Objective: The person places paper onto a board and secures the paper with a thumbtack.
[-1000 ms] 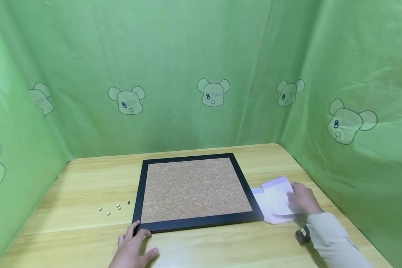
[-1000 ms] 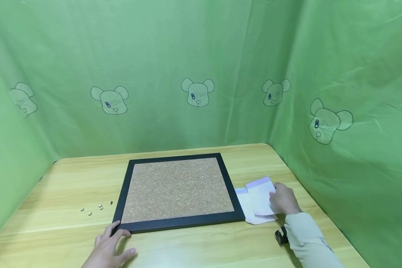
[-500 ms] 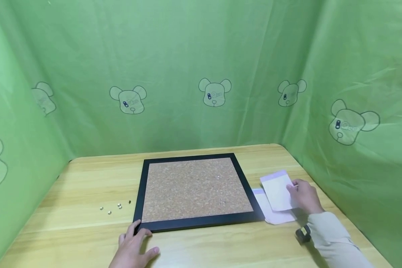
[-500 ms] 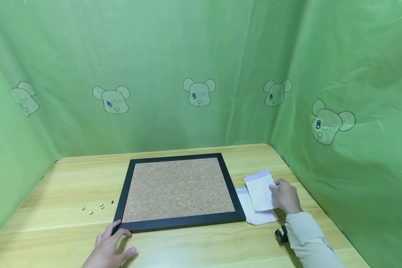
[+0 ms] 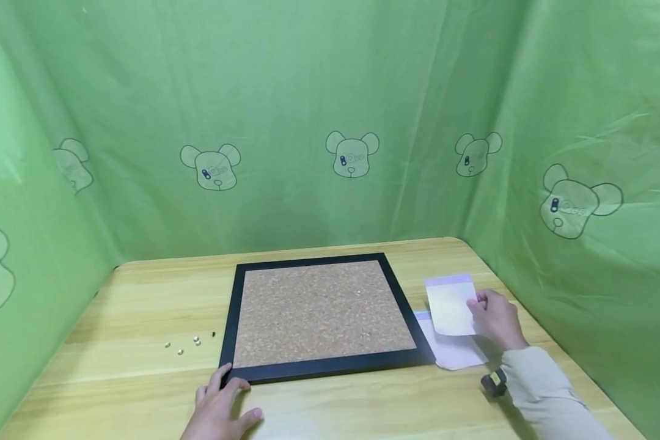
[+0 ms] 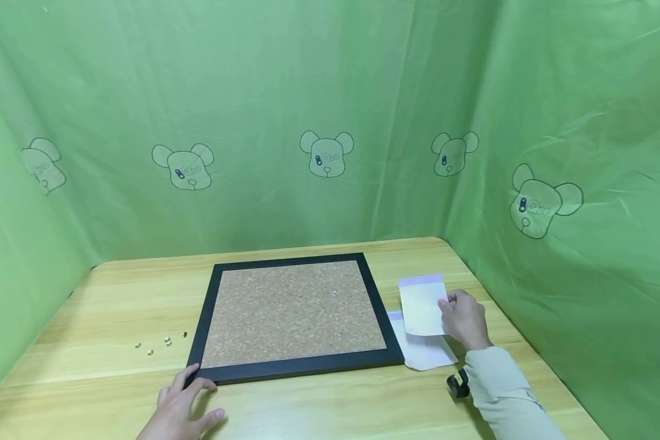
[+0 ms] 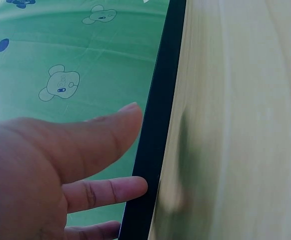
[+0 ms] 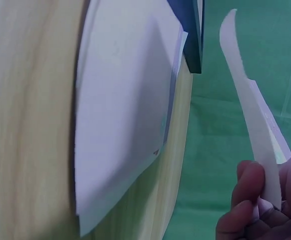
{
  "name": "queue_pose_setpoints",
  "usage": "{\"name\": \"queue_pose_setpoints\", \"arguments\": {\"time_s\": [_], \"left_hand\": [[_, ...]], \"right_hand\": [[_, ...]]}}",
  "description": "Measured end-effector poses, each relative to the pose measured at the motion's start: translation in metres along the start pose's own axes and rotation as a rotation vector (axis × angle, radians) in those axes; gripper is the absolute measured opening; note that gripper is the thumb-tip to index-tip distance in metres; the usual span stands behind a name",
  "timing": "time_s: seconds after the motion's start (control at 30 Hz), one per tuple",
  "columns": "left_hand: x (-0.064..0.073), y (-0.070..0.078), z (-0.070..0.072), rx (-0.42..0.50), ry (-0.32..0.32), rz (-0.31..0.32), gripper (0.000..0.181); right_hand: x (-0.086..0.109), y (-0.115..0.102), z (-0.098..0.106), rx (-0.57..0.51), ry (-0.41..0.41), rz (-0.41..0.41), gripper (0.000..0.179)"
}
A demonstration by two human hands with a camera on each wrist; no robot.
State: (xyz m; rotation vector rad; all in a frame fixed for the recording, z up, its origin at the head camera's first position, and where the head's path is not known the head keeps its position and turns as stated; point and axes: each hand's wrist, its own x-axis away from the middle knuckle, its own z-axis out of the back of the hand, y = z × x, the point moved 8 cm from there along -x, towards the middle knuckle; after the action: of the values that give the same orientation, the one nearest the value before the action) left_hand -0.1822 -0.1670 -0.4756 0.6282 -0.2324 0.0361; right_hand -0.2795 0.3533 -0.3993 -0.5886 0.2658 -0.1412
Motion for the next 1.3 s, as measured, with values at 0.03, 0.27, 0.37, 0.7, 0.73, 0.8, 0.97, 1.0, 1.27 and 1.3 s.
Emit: {"name": "queue_pose_setpoints", "arguments": {"time_s": [0.03, 0.27, 0.37, 0.7, 0.73, 0.8, 0.97, 1.0, 1.27, 1.3], "left_hand": [[0.0, 0.0, 0.0, 0.001, -0.001, 0.0, 0.042], [0.001, 0.0, 0.002, 0.006, 0.005, -0.014, 0.041], [0.0, -0.001, 0.002, 0.004, 0.002, -0.009, 0.041], [0.001, 0.001, 0.001, 0.017, 0.006, -0.024, 0.04], [0.001, 0.001, 0.001, 0.018, 0.006, -0.024, 0.04], [0.001, 0.0, 0.001, 0.017, 0.007, -0.024, 0.04], [0.0, 0.0, 0.001, 0.016, 0.001, -0.01, 0.041], [0.0, 0.0, 0.001, 0.016, 0.001, -0.008, 0.041], [0.001, 0.002, 0.002, 0.016, 0.008, -0.033, 0.04], [0.001, 0.002, 0.002, 0.017, 0.006, -0.032, 0.04]], "right_hand": [[0.0, -0.001, 0.0, -0.001, 0.005, -0.003, 0.026], [0.0, -0.005, -0.006, -0.028, -0.011, -0.031, 0.033], [-0.001, -0.006, -0.008, -0.034, -0.014, -0.033, 0.033], [-0.002, -0.012, -0.012, -0.051, -0.01, -0.025, 0.032], [-0.002, -0.013, -0.013, -0.057, -0.012, -0.027, 0.032], [-0.002, -0.014, -0.016, -0.066, -0.018, -0.035, 0.031], [-0.003, -0.018, -0.023, -0.091, -0.024, -0.041, 0.028], [-0.003, -0.019, -0.024, -0.089, -0.021, -0.036, 0.028], [-0.005, -0.027, -0.03, -0.067, -0.017, 0.0, 0.026], [-0.005, -0.027, -0.031, -0.069, -0.018, 0.001, 0.026]]}}
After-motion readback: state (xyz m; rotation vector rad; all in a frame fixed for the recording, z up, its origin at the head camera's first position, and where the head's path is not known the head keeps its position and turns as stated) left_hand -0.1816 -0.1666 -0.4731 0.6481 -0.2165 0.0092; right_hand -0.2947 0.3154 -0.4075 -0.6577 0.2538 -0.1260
